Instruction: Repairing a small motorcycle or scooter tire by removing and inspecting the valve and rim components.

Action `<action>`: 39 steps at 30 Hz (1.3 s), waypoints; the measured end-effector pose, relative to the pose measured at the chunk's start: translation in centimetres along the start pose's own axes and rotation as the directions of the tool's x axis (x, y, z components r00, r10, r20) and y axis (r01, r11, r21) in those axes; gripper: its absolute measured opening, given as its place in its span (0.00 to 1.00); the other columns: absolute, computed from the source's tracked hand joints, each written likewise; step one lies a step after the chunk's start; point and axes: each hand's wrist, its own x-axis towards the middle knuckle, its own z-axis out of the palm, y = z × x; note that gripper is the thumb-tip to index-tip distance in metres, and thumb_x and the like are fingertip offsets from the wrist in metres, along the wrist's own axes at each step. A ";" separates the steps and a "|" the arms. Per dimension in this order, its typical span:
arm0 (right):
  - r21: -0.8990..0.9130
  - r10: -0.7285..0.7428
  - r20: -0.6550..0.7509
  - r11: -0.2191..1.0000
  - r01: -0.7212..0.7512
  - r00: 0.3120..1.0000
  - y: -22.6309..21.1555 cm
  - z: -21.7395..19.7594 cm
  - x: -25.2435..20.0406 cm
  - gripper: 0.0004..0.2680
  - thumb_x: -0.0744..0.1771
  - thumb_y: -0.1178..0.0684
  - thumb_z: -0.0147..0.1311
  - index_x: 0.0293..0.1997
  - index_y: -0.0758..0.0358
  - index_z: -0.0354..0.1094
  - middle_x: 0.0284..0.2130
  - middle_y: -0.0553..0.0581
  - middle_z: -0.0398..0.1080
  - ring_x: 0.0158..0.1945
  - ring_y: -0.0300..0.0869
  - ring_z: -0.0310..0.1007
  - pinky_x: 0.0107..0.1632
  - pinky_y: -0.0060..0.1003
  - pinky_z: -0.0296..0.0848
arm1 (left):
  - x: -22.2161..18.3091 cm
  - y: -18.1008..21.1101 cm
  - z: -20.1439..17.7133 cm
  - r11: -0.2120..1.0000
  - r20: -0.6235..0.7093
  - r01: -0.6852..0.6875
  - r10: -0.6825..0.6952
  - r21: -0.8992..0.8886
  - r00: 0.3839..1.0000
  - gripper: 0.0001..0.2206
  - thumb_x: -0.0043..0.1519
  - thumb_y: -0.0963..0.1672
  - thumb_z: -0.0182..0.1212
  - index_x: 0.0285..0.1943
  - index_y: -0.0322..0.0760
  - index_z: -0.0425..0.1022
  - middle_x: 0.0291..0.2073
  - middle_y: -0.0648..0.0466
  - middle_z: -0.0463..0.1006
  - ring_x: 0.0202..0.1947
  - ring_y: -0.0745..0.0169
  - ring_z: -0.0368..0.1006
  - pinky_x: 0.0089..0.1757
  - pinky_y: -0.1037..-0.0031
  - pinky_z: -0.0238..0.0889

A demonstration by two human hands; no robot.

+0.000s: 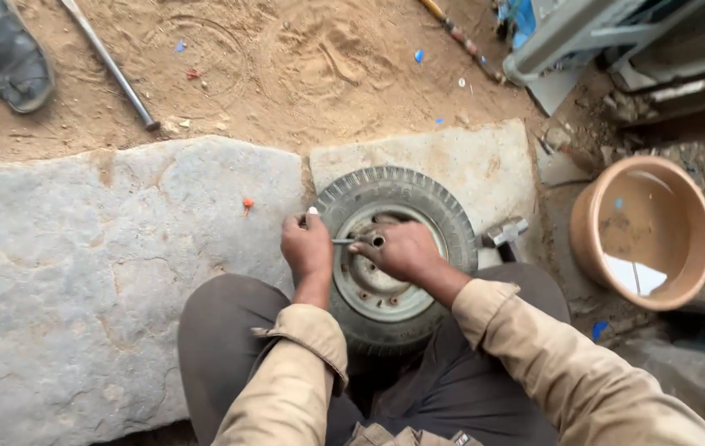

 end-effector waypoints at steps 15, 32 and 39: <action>0.132 0.253 0.143 0.953 -0.272 0.957 0.2 -2.4 0.7 0.28 0.60 0.34 0.61 0.62 0.60 0.64 0.56 0.64 0.71 0.60 0.52 0.71 0.63 0.45 0.67 | 4.5 10.5 0.1 0.997 0.590 -0.082 0.068 -0.003 0.804 0.17 0.65 0.51 0.53 0.57 0.39 0.74 0.53 0.45 0.79 0.52 0.46 0.76 0.52 0.57 0.65; -0.437 0.041 -0.086 0.896 -0.075 0.995 -0.1 0.4 0.2 0.23 0.64 0.28 0.52 0.39 0.63 0.69 0.35 0.62 0.72 0.41 0.52 0.71 0.46 0.46 0.69 | 2.1 5.6 0.0 0.987 0.192 0.064 -0.035 -0.150 0.981 0.16 0.69 0.51 0.50 0.50 0.37 0.75 0.41 0.48 0.80 0.40 0.52 0.79 0.42 0.58 0.71; -0.167 0.438 0.182 0.896 -0.412 0.880 1.2 3.1 -3.3 0.23 0.69 0.27 0.48 0.50 0.59 0.72 0.38 0.66 0.79 0.42 0.60 0.79 0.45 0.55 0.75 | 5.0 8.2 2.7 0.953 0.322 -0.288 0.302 -0.091 0.897 0.16 0.64 0.51 0.58 0.51 0.37 0.76 0.46 0.50 0.77 0.47 0.54 0.74 0.48 0.61 0.67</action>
